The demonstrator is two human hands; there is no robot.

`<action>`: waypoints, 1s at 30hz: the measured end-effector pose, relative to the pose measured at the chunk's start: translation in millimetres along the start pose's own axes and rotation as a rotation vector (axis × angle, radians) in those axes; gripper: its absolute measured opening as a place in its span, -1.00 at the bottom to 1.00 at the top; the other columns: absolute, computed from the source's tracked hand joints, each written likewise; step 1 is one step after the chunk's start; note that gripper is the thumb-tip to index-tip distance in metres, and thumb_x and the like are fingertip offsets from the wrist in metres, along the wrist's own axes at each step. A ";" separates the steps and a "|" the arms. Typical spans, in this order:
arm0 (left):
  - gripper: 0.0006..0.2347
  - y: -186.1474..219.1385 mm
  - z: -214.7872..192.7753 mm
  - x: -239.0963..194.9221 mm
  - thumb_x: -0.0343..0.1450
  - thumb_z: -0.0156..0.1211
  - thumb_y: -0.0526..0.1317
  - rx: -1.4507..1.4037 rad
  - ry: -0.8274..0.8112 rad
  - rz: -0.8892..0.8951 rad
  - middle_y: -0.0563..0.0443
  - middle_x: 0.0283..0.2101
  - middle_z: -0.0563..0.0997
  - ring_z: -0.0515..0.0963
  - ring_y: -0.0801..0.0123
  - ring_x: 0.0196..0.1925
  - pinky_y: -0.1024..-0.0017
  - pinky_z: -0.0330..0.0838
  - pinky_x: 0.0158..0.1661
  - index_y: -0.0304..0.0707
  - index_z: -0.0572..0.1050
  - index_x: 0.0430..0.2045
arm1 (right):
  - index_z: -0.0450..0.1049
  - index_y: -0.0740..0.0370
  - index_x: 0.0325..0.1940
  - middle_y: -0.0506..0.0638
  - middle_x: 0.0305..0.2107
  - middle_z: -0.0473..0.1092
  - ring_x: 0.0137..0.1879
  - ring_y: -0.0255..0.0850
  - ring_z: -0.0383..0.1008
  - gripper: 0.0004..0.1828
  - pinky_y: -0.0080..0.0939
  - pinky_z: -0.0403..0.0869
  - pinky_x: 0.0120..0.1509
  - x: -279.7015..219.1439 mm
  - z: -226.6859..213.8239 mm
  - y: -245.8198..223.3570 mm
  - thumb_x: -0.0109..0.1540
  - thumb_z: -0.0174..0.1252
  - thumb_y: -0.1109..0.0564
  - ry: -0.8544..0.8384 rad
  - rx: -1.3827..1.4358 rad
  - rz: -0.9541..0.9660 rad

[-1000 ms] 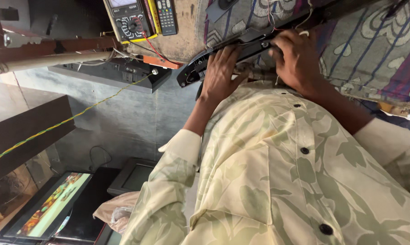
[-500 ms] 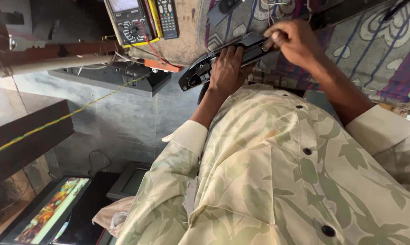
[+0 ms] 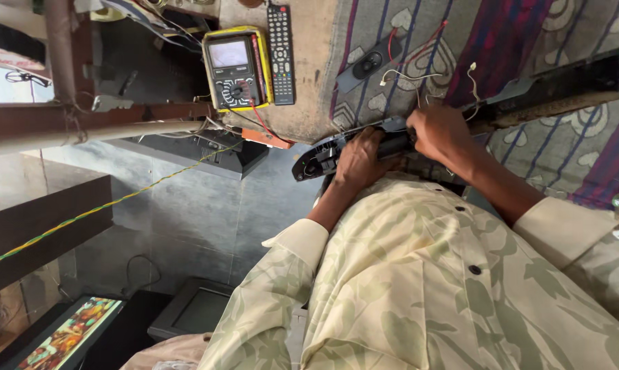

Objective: The person moves a television set and then works on a disassembled electronic device on a cluttered workbench. They connect wires to a small black component, test it with a multimeter, and handle various circuit boards and parts.

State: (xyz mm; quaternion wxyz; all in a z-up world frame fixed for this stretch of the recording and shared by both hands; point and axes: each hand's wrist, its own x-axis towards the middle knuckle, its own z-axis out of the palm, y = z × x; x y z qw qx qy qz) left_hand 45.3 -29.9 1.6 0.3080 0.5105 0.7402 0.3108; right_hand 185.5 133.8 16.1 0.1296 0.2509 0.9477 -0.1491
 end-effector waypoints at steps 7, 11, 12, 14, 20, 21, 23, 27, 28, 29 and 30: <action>-0.39 -0.4 -0.8 1.3 0.21 0.43 0.23 -0.017 -0.025 -0.041 -0.22 -0.06 0.60 0.63 -0.04 -0.01 0.14 0.53 -0.04 -0.37 0.53 -0.14 | 0.60 0.19 -0.10 0.10 -0.27 0.55 -0.10 0.07 0.57 -0.59 0.07 0.54 -0.01 -14.6 -8.7 11.9 -0.05 0.29 0.25 0.024 0.140 -0.175; -0.34 -8.2 8.0 1.6 0.19 0.45 0.24 0.023 -0.028 -0.046 -0.27 -0.05 0.59 0.61 -0.08 -0.01 0.09 0.50 -0.04 -0.40 0.48 -0.10 | 0.59 0.26 -0.06 0.11 -0.19 0.55 -0.11 0.08 0.57 -0.53 0.05 0.54 -0.02 -20.7 2.0 23.7 -0.07 0.22 0.34 0.048 0.179 -0.227; -0.33 -10.0 9.5 2.8 0.19 0.45 0.24 0.023 -0.030 -0.036 -0.27 -0.05 0.60 0.62 -0.08 0.00 0.09 0.50 -0.03 -0.39 0.48 -0.08 | 0.56 0.30 -0.06 0.11 -0.18 0.54 -0.09 0.09 0.56 -0.57 0.06 0.52 0.01 -22.8 3.9 29.2 -0.03 0.21 0.35 0.121 0.241 -0.321; -0.32 -12.0 10.9 3.4 0.16 0.45 0.24 0.017 -0.025 -0.026 -0.26 -0.05 0.61 0.62 -0.07 0.00 0.10 0.50 -0.03 -0.37 0.48 -0.07 | 0.50 0.39 -0.05 0.12 -0.15 0.52 -0.06 0.13 0.53 -0.65 0.08 0.49 0.05 -27.2 6.7 35.5 0.06 0.18 0.36 0.265 0.366 -0.504; -0.34 -5.0 2.0 6.3 0.17 0.35 0.28 0.034 0.026 0.024 -0.30 -0.09 0.63 0.63 -0.12 -0.05 0.06 0.50 -0.10 -0.39 0.51 -0.17 | 0.55 0.27 -0.15 0.14 -0.24 0.54 -0.11 0.09 0.57 -0.81 0.07 0.52 -0.01 -22.4 -16.7 33.3 0.15 0.25 0.28 0.032 0.437 -0.200; -0.38 -3.4 -0.4 7.7 0.25 0.30 0.29 0.039 0.003 -0.005 -0.30 -0.09 0.63 0.63 -0.12 -0.05 0.06 0.51 -0.10 -0.38 0.52 -0.19 | 0.54 0.27 -0.12 0.14 -0.25 0.54 -0.12 0.09 0.57 -0.83 0.07 0.52 -0.04 -22.1 -19.9 32.0 0.19 0.23 0.27 0.050 0.481 -0.146; -0.42 1.1 -3.8 11.3 0.35 0.20 0.30 0.086 -0.054 -0.066 -0.29 -0.11 0.64 0.64 -0.12 -0.06 0.04 0.52 -0.10 -0.36 0.55 -0.21 | 0.51 0.28 -0.07 0.14 -0.28 0.53 -0.15 0.08 0.59 -0.86 0.06 0.51 -0.10 -22.4 -24.5 29.2 0.28 0.19 0.25 0.083 0.570 -0.034; -0.47 9.0 -8.8 25.1 0.42 0.06 0.29 0.223 -0.196 -0.179 -0.29 -0.19 0.66 0.65 -0.11 -0.13 0.01 0.51 -0.10 -0.29 0.58 -0.27 | 0.52 0.27 -0.01 0.18 -0.30 0.50 -0.21 0.14 0.54 -0.86 0.09 0.45 -0.14 -22.6 -27.2 19.8 0.36 0.18 0.22 0.154 0.557 -0.065; -0.48 11.1 -9.1 28.0 0.42 0.05 0.29 0.250 -0.234 -0.202 -0.28 -0.20 0.66 0.66 -0.11 -0.14 0.01 0.51 -0.10 -0.27 0.58 -0.30 | 0.53 0.26 -0.02 0.18 -0.31 0.50 -0.20 0.15 0.54 -0.87 0.10 0.45 -0.14 -24.5 -27.3 18.4 0.35 0.19 0.22 0.175 0.528 -0.077; -0.48 13.4 -8.9 29.1 0.42 0.05 0.29 0.287 -0.215 -0.173 -0.29 -0.21 0.66 0.66 -0.11 -0.15 0.00 0.51 -0.12 -0.28 0.58 -0.31 | 0.54 0.25 -0.04 0.18 -0.32 0.50 -0.19 0.16 0.53 -0.88 0.11 0.44 -0.13 -26.3 -27.1 17.3 0.35 0.20 0.22 0.197 0.498 -0.088; -0.48 16.5 -8.6 30.7 0.41 0.06 0.29 0.324 -0.194 -0.143 -0.29 -0.22 0.65 0.66 -0.10 -0.17 0.00 0.51 -0.13 -0.28 0.58 -0.32 | 0.54 0.25 -0.04 0.18 -0.32 0.50 -0.19 0.16 0.53 -0.88 0.10 0.44 -0.14 -26.8 -27.5 17.3 0.34 0.20 0.22 0.196 0.511 -0.093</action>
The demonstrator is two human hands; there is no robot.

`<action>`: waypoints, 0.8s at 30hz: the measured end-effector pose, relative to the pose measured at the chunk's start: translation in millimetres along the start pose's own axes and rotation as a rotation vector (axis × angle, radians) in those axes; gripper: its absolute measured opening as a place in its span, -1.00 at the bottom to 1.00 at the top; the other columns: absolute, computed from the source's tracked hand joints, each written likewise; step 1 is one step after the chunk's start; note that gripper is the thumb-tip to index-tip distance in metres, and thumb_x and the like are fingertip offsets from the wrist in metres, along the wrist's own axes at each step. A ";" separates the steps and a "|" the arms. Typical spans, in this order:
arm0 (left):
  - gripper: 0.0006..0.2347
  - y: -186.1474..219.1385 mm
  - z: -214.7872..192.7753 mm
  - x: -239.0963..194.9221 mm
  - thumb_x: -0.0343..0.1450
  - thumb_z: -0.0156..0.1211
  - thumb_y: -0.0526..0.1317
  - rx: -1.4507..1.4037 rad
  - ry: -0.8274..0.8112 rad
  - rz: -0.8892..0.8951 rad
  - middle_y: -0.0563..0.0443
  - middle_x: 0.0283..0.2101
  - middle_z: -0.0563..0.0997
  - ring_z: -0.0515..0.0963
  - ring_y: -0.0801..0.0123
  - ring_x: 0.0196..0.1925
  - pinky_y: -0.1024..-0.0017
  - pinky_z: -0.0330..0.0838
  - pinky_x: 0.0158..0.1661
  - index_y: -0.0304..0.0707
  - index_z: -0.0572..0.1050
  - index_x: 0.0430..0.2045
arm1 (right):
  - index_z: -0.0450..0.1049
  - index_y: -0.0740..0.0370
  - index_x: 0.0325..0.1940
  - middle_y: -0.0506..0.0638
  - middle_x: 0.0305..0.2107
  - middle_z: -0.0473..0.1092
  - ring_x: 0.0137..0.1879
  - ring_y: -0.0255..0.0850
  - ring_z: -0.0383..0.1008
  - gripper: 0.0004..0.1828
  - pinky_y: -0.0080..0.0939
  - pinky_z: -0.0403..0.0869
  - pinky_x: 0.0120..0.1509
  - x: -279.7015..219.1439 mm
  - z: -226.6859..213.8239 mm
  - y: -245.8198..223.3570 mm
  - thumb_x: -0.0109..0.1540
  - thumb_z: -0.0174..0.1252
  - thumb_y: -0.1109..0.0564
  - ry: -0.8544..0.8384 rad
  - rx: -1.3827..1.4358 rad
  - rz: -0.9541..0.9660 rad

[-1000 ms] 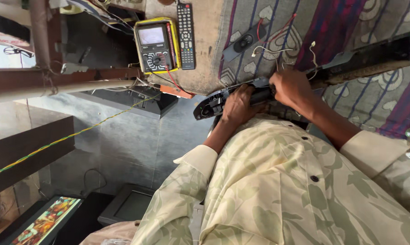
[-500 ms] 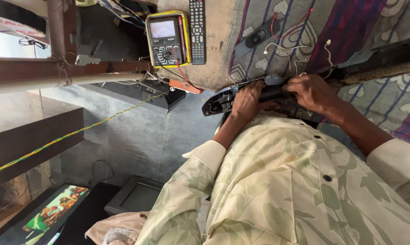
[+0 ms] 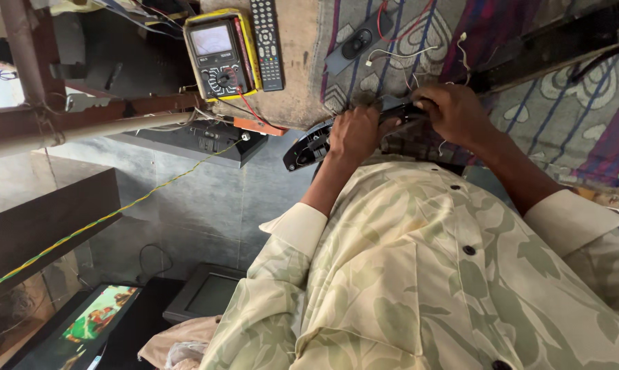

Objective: The person moves a television set and then works on a disassembled electronic device on a cluttered workbench. They connect wires to a small black component, test it with a multimeter, and handle various circuit boards and parts.

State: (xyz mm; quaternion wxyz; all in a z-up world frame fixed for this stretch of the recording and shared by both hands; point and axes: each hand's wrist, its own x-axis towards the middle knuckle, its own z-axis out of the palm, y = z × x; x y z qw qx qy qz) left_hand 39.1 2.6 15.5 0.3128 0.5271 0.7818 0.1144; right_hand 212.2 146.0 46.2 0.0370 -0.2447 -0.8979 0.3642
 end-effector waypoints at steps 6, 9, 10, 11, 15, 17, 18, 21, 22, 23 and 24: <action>-0.49 -8.1 -35.7 -4.8 0.38 0.16 0.25 -0.178 -0.001 0.024 -0.28 -0.19 0.66 0.65 -0.12 -0.10 0.03 0.50 -0.08 -0.29 0.60 -0.22 | 0.57 0.29 -0.02 0.16 -0.32 0.53 -0.25 -0.02 0.56 -0.88 -0.04 0.48 -0.19 1.8 0.6 4.9 0.37 0.23 0.23 0.010 0.164 0.093; -0.51 -22.6 -53.6 -7.8 0.42 0.21 0.18 -0.365 0.092 0.168 -0.27 -0.09 0.66 0.64 -0.12 -0.03 0.08 0.50 -0.02 -0.35 0.57 -0.11 | 0.56 0.33 0.04 0.09 -0.30 0.56 -0.27 -0.25 0.57 -0.82 -0.22 0.52 -0.21 9.7 -3.9 7.2 0.37 0.24 0.22 0.016 0.444 0.204; -0.51 -25.0 -54.2 -9.7 0.44 0.23 0.16 -0.405 0.129 0.230 -0.27 -0.04 0.65 0.64 -0.12 -0.01 0.10 0.50 0.00 -0.38 0.55 -0.07 | 0.56 0.34 0.06 0.07 -0.29 0.56 -0.26 -0.31 0.57 -0.79 -0.26 0.53 -0.21 8.1 -6.9 6.6 0.37 0.24 0.22 0.009 0.520 0.223; -0.53 -26.0 -52.9 -11.4 0.44 0.25 0.13 -0.413 0.152 0.261 -0.27 -0.02 0.64 0.63 -0.12 0.02 0.10 0.50 0.02 -0.37 0.53 -0.06 | 0.55 0.35 0.08 0.06 -0.28 0.56 -0.25 -0.37 0.56 -0.77 -0.30 0.53 -0.20 6.4 -8.5 5.0 0.36 0.24 0.22 0.002 0.596 0.242; -0.56 -25.4 -47.1 -19.6 0.44 0.33 0.04 -0.474 0.225 0.364 -0.24 0.03 0.61 0.62 -0.10 0.07 0.14 0.51 0.06 -0.36 0.46 0.00 | 0.57 0.35 0.08 0.04 -0.26 0.56 -0.22 -0.37 0.52 -0.79 -0.33 0.50 -0.13 -3.8 -8.0 -7.5 0.39 0.28 0.21 0.099 0.650 0.156; -0.56 -20.4 -45.0 -25.4 0.44 0.35 0.01 -0.526 0.235 0.368 -0.23 0.02 0.61 0.63 -0.08 0.05 0.16 0.52 0.04 -0.36 0.44 0.02 | 0.61 0.34 0.07 0.05 -0.32 0.56 -0.34 -0.37 0.40 -0.80 -0.33 0.37 -0.25 -8.6 -10.1 -14.1 0.37 0.32 0.22 0.124 0.566 0.221; -0.57 -17.1 -44.7 -27.7 0.44 0.35 -0.01 -0.553 0.235 0.353 -0.23 0.00 0.61 0.64 -0.06 0.03 0.18 0.53 0.02 -0.37 0.44 0.02 | 0.59 0.33 0.08 0.04 -0.24 0.56 -0.23 -0.38 0.45 -0.79 -0.35 0.43 -0.15 -10.4 -11.1 -17.8 0.38 0.32 0.22 0.154 0.613 0.173; -0.61 -6.9 -44.8 -34.2 0.47 0.33 -0.05 -0.611 0.259 0.345 -0.22 -0.02 0.61 0.65 -0.02 0.00 0.22 0.54 -0.01 -0.37 0.44 0.03 | 0.57 0.32 0.10 0.00 -0.13 0.56 -0.08 -0.43 0.53 -0.80 -0.40 0.50 0.01 -17.6 -13.7 -28.1 0.39 0.32 0.24 0.233 0.704 0.106; -0.62 -4.2 -45.3 -35.7 0.48 0.32 -0.07 -0.626 0.272 0.348 -0.21 -0.03 0.60 0.66 0.00 -0.01 0.22 0.54 -0.01 -0.37 0.44 0.03 | 0.58 0.31 0.09 -0.01 -0.18 0.55 -0.13 -0.44 0.50 -0.81 -0.42 0.46 -0.05 -19.2 -14.1 -30.6 0.39 0.33 0.24 0.250 0.701 0.133; -0.63 -1.1 -45.6 -36.5 0.48 0.32 -0.08 -0.628 0.284 0.332 -0.22 -0.03 0.60 0.65 -0.01 -0.02 0.23 0.54 -0.02 -0.38 0.44 0.03 | 0.59 0.30 0.08 -0.02 -0.23 0.55 -0.18 -0.46 0.48 -0.82 -0.44 0.43 -0.12 -20.0 -14.5 -32.5 0.39 0.33 0.25 0.268 0.698 0.161; -0.63 2.0 -45.9 -38.2 0.48 0.32 -0.09 -0.629 0.294 0.315 -0.22 -0.04 0.60 0.65 -0.01 -0.04 0.23 0.53 -0.03 -0.39 0.45 0.03 | 0.59 0.30 0.08 -0.01 -0.21 0.55 -0.17 -0.45 0.48 -0.83 -0.43 0.43 -0.10 -20.6 -14.8 -34.2 0.40 0.32 0.26 0.271 0.678 0.140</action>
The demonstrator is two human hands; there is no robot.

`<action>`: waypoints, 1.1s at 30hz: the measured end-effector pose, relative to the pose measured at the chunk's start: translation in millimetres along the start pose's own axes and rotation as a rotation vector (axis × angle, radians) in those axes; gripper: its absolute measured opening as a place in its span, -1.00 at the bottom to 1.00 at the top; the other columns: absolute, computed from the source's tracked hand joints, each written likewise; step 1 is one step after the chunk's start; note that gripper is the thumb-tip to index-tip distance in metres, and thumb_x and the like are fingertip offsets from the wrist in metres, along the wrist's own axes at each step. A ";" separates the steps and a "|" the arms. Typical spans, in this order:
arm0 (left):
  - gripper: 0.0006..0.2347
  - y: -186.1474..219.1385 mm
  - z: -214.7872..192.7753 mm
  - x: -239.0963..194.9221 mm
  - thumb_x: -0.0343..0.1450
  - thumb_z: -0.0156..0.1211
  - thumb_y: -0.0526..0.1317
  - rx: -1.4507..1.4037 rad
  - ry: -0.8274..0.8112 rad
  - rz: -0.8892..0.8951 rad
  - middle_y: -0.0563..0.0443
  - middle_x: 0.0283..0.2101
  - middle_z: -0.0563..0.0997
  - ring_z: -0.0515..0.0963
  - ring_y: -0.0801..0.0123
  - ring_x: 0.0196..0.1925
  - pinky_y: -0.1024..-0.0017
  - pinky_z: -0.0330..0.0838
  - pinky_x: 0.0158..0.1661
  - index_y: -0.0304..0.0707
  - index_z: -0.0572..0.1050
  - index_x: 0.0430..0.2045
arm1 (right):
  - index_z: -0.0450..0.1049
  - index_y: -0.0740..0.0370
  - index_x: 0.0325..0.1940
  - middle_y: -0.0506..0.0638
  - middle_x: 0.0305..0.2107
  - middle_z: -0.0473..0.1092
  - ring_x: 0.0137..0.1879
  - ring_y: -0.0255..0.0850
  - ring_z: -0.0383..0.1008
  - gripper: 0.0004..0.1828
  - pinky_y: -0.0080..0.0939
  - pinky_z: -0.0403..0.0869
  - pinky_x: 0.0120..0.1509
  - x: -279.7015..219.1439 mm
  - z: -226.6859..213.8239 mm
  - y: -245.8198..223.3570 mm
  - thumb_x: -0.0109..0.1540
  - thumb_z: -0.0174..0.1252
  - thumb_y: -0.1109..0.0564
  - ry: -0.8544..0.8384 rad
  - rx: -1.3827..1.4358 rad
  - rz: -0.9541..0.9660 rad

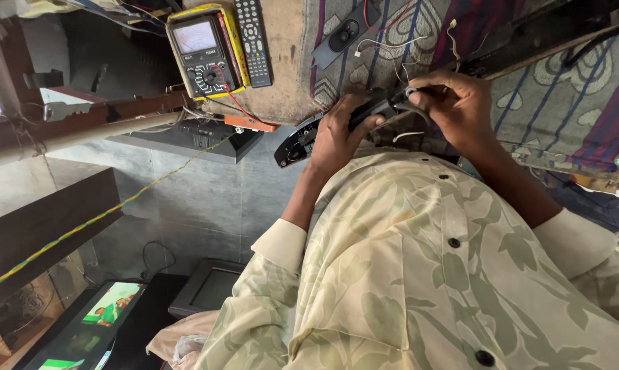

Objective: The person moves a television set and then works on a disassembled electronic device on a cluttered workbench. They connect wires to a small black component, test it with a multimeter, and handle various circuit boards and parts.

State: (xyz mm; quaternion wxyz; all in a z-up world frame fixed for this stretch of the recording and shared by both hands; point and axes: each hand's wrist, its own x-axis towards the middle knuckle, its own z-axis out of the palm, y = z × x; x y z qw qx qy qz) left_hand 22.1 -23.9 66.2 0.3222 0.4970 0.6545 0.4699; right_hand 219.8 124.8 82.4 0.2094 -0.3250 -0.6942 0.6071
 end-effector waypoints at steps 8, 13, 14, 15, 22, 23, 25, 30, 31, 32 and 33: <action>-0.68 10.5 1.5 -6.6 0.48 0.32 -0.15 -0.027 0.047 -0.013 -0.23 -0.08 0.62 0.65 0.01 -0.07 0.26 0.51 -0.05 -0.42 0.48 0.00 | 0.54 0.35 0.13 0.07 -0.04 0.54 0.05 -0.33 0.57 -0.76 -0.36 0.58 0.11 2.8 -4.2 -23.7 0.37 0.28 0.38 -0.119 -0.071 -0.146; -0.70 18.9 6.4 -8.8 0.49 0.31 -0.15 -0.084 0.067 -0.084 -0.22 -0.13 0.64 0.67 0.05 -0.11 0.27 0.53 -0.05 -0.44 0.50 -0.05 | 0.56 0.35 0.09 0.09 -0.08 0.55 -0.03 -0.30 0.60 -0.77 -0.36 0.59 0.01 5.9 -10.1 -25.4 0.35 0.27 0.41 -0.150 -0.185 -0.180; -0.69 20.9 5.3 -9.0 0.48 0.31 -0.15 -0.095 0.046 -0.129 -0.22 -0.17 0.64 0.65 0.06 -0.18 0.27 0.52 -0.11 -0.45 0.50 -0.04 | 0.56 0.34 0.09 0.09 -0.08 0.56 -0.04 -0.31 0.60 -0.77 -0.36 0.59 0.01 4.5 -10.0 -22.8 0.36 0.27 0.41 -0.146 -0.162 -0.165; -0.68 22.2 2.7 -9.3 0.47 0.30 -0.14 -0.106 0.025 -0.175 -0.22 -0.21 0.64 0.63 0.06 -0.25 0.27 0.50 -0.16 -0.46 0.50 -0.03 | 0.56 0.34 0.10 0.09 -0.07 0.56 -0.03 -0.31 0.60 -0.77 -0.35 0.60 0.03 4.2 -11.3 -19.4 0.36 0.26 0.41 -0.165 -0.125 -0.165; -0.69 18.8 -1.9 -2.5 0.56 0.23 -0.09 -0.097 0.043 -0.038 -0.23 -0.28 0.61 0.54 0.15 -0.35 0.26 0.46 -0.23 -0.43 0.51 -0.02 | 0.57 0.36 0.15 0.15 -0.09 0.58 -0.10 -0.32 0.61 -0.78 -0.39 0.58 -0.08 20.5 -27.0 4.7 0.43 0.22 0.44 -0.244 -0.097 -0.249; -0.69 17.1 -5.2 0.0 0.55 0.23 -0.09 -0.088 0.027 -0.065 -0.22 -0.29 0.62 0.56 0.15 -0.37 0.26 0.45 -0.26 -0.42 0.52 -0.04 | 0.56 0.37 0.19 0.16 -0.06 0.57 -0.03 -0.30 0.63 -0.78 -0.39 0.63 0.02 22.1 -29.3 4.7 0.48 0.18 0.45 -0.271 -0.061 -0.278; -0.71 13.4 -11.1 7.4 0.53 0.25 -0.08 -0.071 -0.005 -0.108 -0.21 -0.32 0.64 0.59 0.14 -0.39 0.26 0.44 -0.30 -0.40 0.56 -0.10 | 0.58 0.36 0.19 0.17 -0.13 0.58 -0.14 -0.31 0.58 -0.72 -0.40 0.55 -0.11 27.0 -29.9 3.2 0.42 0.18 0.48 -0.248 -0.144 -0.244; -0.68 4.4 -14.9 9.3 0.52 0.28 -0.06 -0.012 0.069 0.020 -0.21 -0.27 0.65 0.65 0.08 -0.29 0.25 0.50 -0.21 -0.41 0.53 -0.09 | 0.53 0.40 0.17 0.19 -0.04 0.55 0.07 -0.24 0.63 -0.73 -0.34 0.64 0.16 32.8 -23.8 -2.6 0.44 0.13 0.53 -0.310 -0.040 -0.300; -0.67 2.1 -14.1 7.4 0.52 0.28 -0.05 -0.012 0.076 0.044 -0.21 -0.24 0.65 0.66 0.07 -0.27 0.25 0.52 -0.19 -0.42 0.52 -0.08 | 0.54 0.38 0.16 0.16 -0.06 0.55 0.05 -0.26 0.63 -0.75 -0.36 0.62 0.14 30.6 -22.2 -1.7 0.44 0.16 0.51 -0.314 -0.033 -0.256; -0.67 -0.6 -14.5 6.4 0.53 0.28 -0.05 -0.016 0.055 0.061 -0.22 -0.18 0.66 0.68 0.06 -0.21 0.25 0.54 -0.15 -0.42 0.52 -0.07 | 0.55 0.36 0.15 0.14 -0.07 0.56 0.03 -0.29 0.63 -0.77 -0.38 0.61 0.13 29.2 -21.0 -0.6 0.45 0.18 0.49 -0.316 -0.027 -0.213; -0.67 -3.3 -15.4 5.4 0.54 0.27 -0.05 -0.020 0.034 0.077 -0.23 -0.12 0.66 0.70 0.06 -0.15 0.26 0.56 -0.10 -0.41 0.51 -0.06 | 0.56 0.34 0.16 0.13 -0.09 0.57 0.00 -0.30 0.62 -0.75 -0.38 0.59 0.11 28.1 -19.4 1.0 0.43 0.18 0.49 -0.317 -0.063 -0.207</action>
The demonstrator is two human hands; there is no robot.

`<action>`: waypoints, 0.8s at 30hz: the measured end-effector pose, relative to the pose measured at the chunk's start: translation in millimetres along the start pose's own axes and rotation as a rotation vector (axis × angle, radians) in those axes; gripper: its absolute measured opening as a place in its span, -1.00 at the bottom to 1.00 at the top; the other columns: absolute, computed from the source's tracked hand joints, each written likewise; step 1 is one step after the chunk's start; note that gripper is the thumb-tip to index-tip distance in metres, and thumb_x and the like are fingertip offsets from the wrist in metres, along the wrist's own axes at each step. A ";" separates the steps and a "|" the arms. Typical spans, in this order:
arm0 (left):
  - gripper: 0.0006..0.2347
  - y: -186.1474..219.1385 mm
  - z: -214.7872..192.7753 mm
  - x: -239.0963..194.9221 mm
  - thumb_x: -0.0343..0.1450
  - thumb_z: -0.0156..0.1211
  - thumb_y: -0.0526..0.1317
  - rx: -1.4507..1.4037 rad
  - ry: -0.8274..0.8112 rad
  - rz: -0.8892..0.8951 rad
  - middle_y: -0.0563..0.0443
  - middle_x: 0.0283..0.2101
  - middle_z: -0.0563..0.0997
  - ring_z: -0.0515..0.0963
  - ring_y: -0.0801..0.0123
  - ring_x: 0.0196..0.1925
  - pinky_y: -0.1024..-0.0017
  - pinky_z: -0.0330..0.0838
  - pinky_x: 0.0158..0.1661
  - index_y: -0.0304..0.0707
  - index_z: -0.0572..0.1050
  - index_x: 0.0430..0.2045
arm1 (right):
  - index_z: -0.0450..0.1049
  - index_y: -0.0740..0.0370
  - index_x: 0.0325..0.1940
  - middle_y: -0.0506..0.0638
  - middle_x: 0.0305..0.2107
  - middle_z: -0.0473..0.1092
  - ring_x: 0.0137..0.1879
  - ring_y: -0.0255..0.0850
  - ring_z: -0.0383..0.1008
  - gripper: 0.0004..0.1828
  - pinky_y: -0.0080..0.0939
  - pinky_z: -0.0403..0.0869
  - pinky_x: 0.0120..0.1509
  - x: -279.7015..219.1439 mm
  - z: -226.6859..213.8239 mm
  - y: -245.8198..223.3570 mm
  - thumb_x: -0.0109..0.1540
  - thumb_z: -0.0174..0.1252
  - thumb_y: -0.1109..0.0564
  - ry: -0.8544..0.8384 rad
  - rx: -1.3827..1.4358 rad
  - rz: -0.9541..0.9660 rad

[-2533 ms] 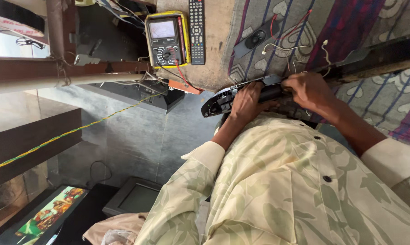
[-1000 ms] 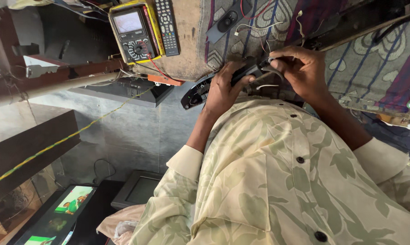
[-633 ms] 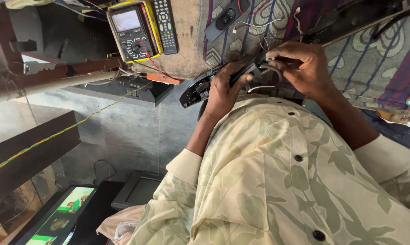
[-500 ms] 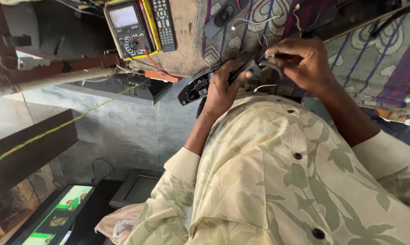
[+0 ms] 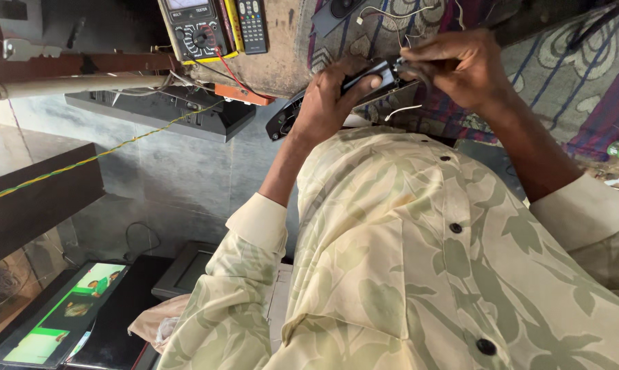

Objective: The person moves a television set and then works on a disassembled electronic device on a cluttered workbench. They connect wires to a small black component, test it with a multimeter, and handle various circuit boards and parts.

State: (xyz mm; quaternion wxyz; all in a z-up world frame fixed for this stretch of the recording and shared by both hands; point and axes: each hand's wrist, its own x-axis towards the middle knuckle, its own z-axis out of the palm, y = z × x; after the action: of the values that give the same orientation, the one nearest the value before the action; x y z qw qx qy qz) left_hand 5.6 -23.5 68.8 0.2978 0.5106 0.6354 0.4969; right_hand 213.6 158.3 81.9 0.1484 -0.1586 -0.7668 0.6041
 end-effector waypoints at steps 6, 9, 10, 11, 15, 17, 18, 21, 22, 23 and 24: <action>-0.65 -5.1 3.0 -6.2 0.50 0.31 -0.03 0.064 -0.025 -0.024 -0.23 -0.04 0.67 0.69 -0.02 -0.03 0.20 0.55 -0.01 -0.38 0.52 -0.04 | 0.57 0.31 0.21 0.10 -0.06 0.57 -0.03 -0.33 0.57 -0.65 -0.39 0.52 0.03 -8.5 6.3 9.7 0.38 0.13 0.46 -0.020 -0.049 0.084; -0.63 -9.8 3.9 -1.7 0.49 0.30 0.00 0.094 -0.006 -0.002 -0.20 -0.06 0.66 0.67 -0.03 -0.04 0.19 0.55 -0.02 -0.36 0.51 -0.04 | 0.57 0.30 0.21 0.10 -0.04 0.58 -0.02 -0.34 0.59 -0.71 -0.39 0.54 -0.02 -10.5 6.6 19.7 0.42 0.15 0.41 0.017 -0.051 0.138; -0.63 -11.9 5.4 -1.2 0.48 0.30 0.01 0.095 0.000 -0.004 -0.19 -0.07 0.66 0.67 -0.03 -0.04 0.19 0.55 -0.02 -0.35 0.51 -0.04 | 0.57 0.30 0.19 0.09 -0.06 0.58 -0.04 -0.34 0.60 -0.73 -0.39 0.55 -0.04 -8.9 6.6 24.5 0.42 0.16 0.40 0.031 -0.065 0.156; -0.62 -14.5 6.4 -1.6 0.49 0.29 0.02 0.104 -0.026 -0.037 -0.18 -0.08 0.66 0.67 -0.02 -0.05 0.18 0.54 -0.02 -0.34 0.51 -0.04 | 0.58 0.29 0.17 0.09 -0.09 0.58 -0.05 -0.34 0.62 -0.76 -0.38 0.56 -0.06 -8.5 8.0 28.7 0.43 0.17 0.38 0.043 -0.074 0.175; -0.62 -24.5 8.9 0.0 0.49 0.28 0.04 0.164 -0.040 -0.036 -0.15 -0.06 0.66 0.65 -0.03 -0.03 0.15 0.52 0.00 -0.32 0.51 -0.06 | 0.60 0.29 0.11 0.10 -0.13 0.59 -0.15 -0.32 0.60 -0.80 -0.35 0.54 -0.13 -2.8 2.5 32.8 0.41 0.24 0.37 0.025 -0.172 0.115; -0.62 -27.1 11.3 -1.9 0.49 0.29 0.05 0.171 -0.029 0.020 -0.15 -0.05 0.65 0.65 -0.04 -0.02 0.14 0.51 0.00 -0.32 0.50 -0.06 | 0.61 0.29 0.09 0.10 -0.17 0.59 -0.14 -0.31 0.61 -0.79 -0.34 0.54 -0.14 -7.3 4.6 27.6 0.38 0.25 0.37 0.003 -0.269 0.169; -0.61 -27.9 10.8 -3.6 0.48 0.29 0.05 0.161 -0.034 0.042 -0.16 -0.05 0.65 0.65 -0.05 -0.02 0.14 0.51 -0.01 -0.33 0.49 -0.05 | 0.61 0.28 0.10 0.10 -0.17 0.60 -0.14 -0.31 0.61 -0.76 -0.34 0.54 -0.12 -9.8 6.6 25.0 0.36 0.25 0.37 -0.003 -0.250 0.188; -0.60 -27.2 11.3 -3.8 0.47 0.31 0.05 0.181 -0.054 0.021 -0.18 -0.06 0.64 0.64 -0.06 -0.03 0.13 0.51 -0.01 -0.33 0.49 -0.03 | 0.61 0.27 0.13 0.09 -0.18 0.61 -0.17 -0.31 0.60 -0.72 -0.31 0.52 -0.13 -8.3 9.7 20.5 0.34 0.22 0.36 -0.028 -0.224 0.247; -0.59 -26.0 12.0 -4.6 0.47 0.31 0.05 0.194 -0.064 -0.002 -0.19 -0.06 0.64 0.64 -0.06 -0.03 0.13 0.51 -0.02 -0.33 0.49 -0.03 | 0.62 0.27 0.14 0.09 -0.20 0.61 -0.20 -0.29 0.58 -0.72 -0.30 0.50 -0.16 -8.3 9.8 19.4 0.35 0.22 0.35 -0.038 -0.235 0.280; -0.59 -25.1 12.8 -5.2 0.47 0.31 0.05 0.173 -0.065 -0.033 -0.19 -0.08 0.64 0.65 -0.05 -0.04 0.14 0.52 -0.03 -0.33 0.49 -0.02 | 0.62 0.27 0.15 0.09 -0.22 0.61 -0.23 -0.27 0.57 -0.72 -0.28 0.48 -0.19 -8.0 9.9 18.6 0.36 0.21 0.34 -0.051 -0.246 0.312; -0.58 -24.3 13.8 -5.7 0.46 0.31 0.06 0.152 -0.065 -0.064 -0.18 -0.09 0.64 0.65 -0.04 -0.06 0.15 0.53 -0.04 -0.32 0.48 -0.02 | 0.59 0.29 0.19 0.09 -0.19 0.61 -0.18 -0.29 0.59 -0.71 -0.31 0.51 -0.12 -7.1 8.7 18.1 0.38 0.19 0.33 -0.061 -0.171 0.312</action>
State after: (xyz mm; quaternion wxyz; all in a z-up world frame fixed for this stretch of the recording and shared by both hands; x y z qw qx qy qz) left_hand 11.0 -24.0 40.7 0.2942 0.5270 0.6774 0.4205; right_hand 217.5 151.6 62.0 0.0158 -0.2693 -0.7856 0.5568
